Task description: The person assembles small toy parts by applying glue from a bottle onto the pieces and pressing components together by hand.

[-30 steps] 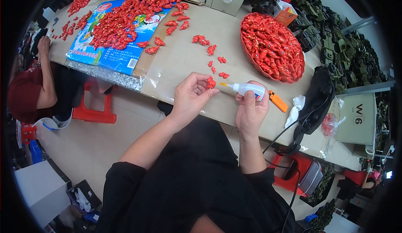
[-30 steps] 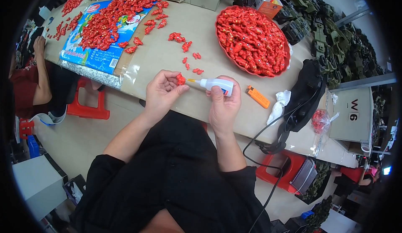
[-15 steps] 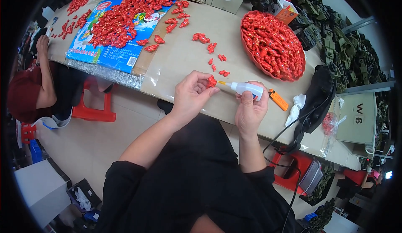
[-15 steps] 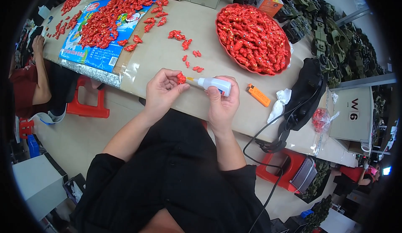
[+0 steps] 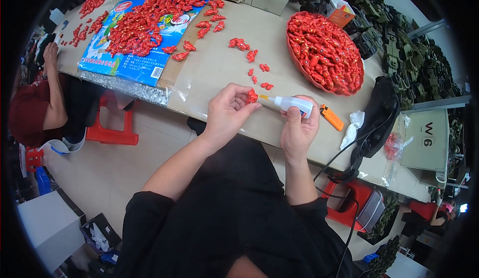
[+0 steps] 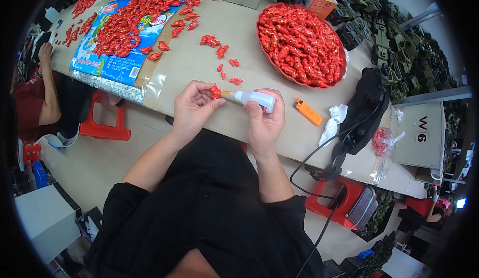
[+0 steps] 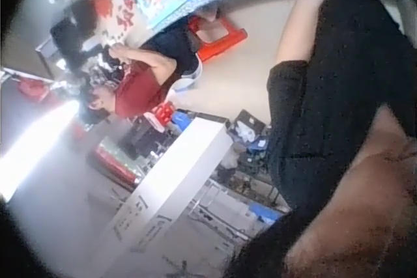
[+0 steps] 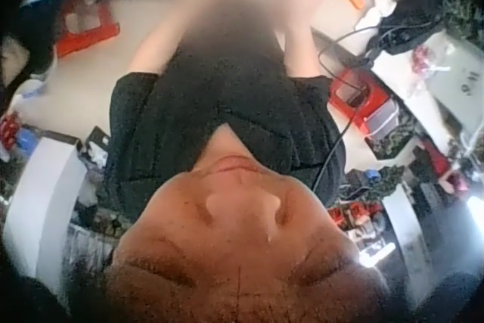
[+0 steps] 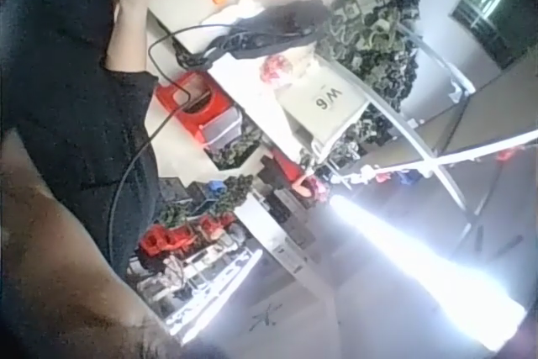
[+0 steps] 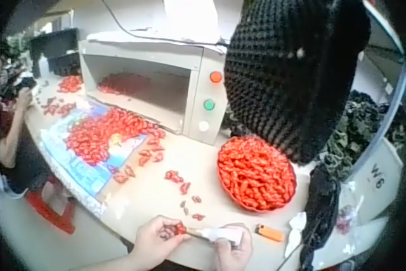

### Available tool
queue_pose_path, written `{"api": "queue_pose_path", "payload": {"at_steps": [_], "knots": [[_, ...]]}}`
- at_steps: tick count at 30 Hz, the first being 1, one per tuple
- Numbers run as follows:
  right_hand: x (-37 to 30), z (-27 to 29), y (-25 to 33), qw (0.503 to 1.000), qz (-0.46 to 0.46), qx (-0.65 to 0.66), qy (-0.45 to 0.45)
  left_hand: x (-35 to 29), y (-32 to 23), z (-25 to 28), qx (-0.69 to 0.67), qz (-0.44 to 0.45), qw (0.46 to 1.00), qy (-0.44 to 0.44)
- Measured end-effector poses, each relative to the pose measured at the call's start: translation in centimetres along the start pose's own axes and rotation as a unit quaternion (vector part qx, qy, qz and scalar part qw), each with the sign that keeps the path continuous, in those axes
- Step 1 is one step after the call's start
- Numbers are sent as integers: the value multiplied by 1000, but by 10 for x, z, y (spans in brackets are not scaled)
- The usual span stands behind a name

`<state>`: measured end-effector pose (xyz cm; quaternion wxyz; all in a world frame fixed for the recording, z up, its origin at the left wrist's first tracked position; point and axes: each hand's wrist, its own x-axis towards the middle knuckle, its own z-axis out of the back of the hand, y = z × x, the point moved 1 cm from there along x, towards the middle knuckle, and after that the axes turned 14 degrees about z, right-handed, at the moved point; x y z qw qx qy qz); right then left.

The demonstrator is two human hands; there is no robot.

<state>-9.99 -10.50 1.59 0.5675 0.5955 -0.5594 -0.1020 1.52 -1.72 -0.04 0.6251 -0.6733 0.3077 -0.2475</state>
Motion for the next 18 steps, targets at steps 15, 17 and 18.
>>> {"api": "queue_pose_path", "payload": {"at_steps": [15, 17, 18], "knots": [[-2, 3, -1, 1000, -17, 17, -11, 0, -1, 1, -15, 5, 1000, 9], [-1, 4, -1, 998, -30, 43, -17, 0, -3, 1, -16, 9, 1000, 15], [2, 3, -1, 994, -45, 92, -26, 0, -6, 2, -16, 6, 1000, 25]]}}
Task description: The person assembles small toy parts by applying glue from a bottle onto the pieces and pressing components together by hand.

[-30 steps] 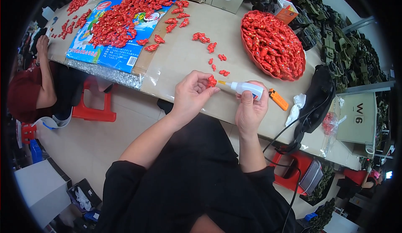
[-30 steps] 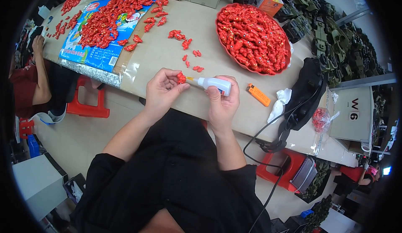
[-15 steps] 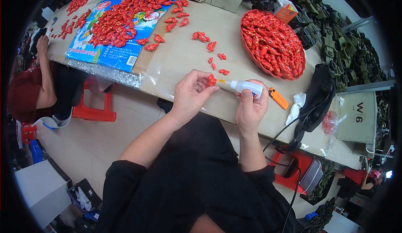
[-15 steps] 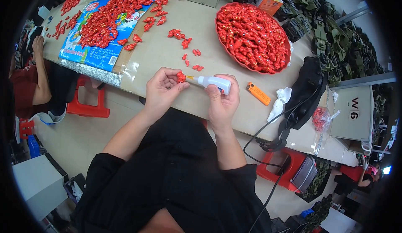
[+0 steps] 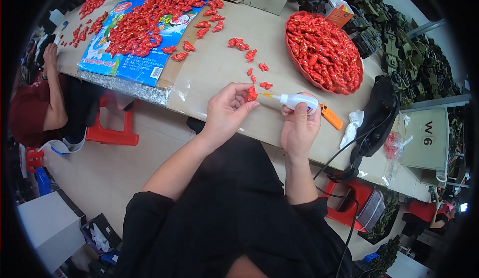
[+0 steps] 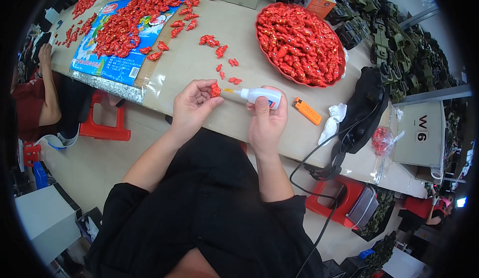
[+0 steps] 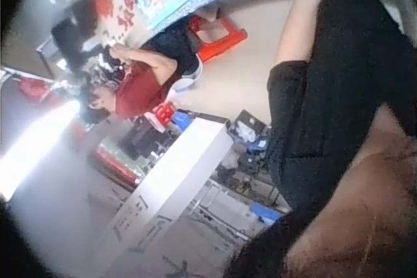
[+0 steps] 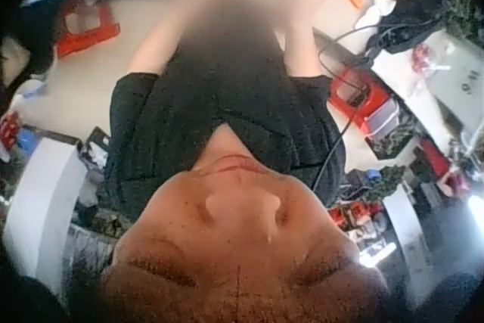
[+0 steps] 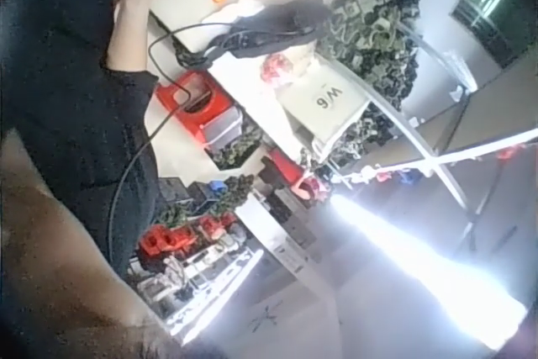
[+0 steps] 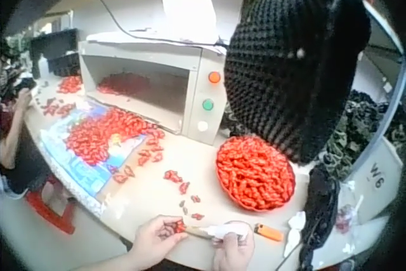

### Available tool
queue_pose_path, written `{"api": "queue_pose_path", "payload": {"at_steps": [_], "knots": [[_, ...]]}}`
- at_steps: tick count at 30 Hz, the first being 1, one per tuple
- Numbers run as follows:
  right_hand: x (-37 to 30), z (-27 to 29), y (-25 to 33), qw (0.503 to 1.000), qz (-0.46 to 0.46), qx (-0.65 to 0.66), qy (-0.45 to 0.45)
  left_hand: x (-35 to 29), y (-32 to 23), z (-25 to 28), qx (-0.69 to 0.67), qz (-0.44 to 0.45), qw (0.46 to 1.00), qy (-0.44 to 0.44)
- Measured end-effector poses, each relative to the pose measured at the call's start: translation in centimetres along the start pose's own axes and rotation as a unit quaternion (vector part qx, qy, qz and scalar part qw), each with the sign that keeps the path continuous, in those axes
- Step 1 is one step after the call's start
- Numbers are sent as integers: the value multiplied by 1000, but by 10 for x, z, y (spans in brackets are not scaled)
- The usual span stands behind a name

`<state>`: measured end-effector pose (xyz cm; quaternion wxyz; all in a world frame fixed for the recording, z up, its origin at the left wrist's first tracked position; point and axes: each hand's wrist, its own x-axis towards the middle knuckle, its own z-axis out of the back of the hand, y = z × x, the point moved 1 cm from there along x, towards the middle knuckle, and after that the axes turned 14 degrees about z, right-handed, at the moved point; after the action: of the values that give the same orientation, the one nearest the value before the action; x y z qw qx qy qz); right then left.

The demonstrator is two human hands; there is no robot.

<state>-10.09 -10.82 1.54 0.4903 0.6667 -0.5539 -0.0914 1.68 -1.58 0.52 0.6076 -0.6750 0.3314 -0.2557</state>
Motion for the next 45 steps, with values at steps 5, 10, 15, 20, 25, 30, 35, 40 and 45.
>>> {"api": "queue_pose_path", "payload": {"at_steps": [5, 10, 15, 20, 25, 30, 35, 40, 45], "knots": [[11, -1, 3, 987, -84, 132, -38, 2, -4, 8, -44, 26, 997, 62], [18, -1, 6, 978, -119, 164, -50, 6, -7, 19, -34, 67, 982, 171], [17, -9, 6, 980, -118, 160, -31, 5, -9, 21, -95, 86, 972, 199], [12, -14, 2, 986, -93, 140, -4, 10, 0, 25, -152, 79, 965, 201], [9, -18, -1, 994, -47, 93, 17, 10, -4, 27, -207, 105, 951, 206], [8, -22, -6, 995, -42, 96, 5, 12, -4, 26, -247, 103, 938, 219], [6, -24, -10, 997, -31, 69, 9, 11, -4, 27, -251, 107, 937, 216], [6, -25, -9, 999, -23, 46, 9, 12, -3, 27, -251, 104, 937, 218], [6, -24, -8, 999, -16, 39, 15, 11, -3, 27, -241, 105, 941, 212]]}}
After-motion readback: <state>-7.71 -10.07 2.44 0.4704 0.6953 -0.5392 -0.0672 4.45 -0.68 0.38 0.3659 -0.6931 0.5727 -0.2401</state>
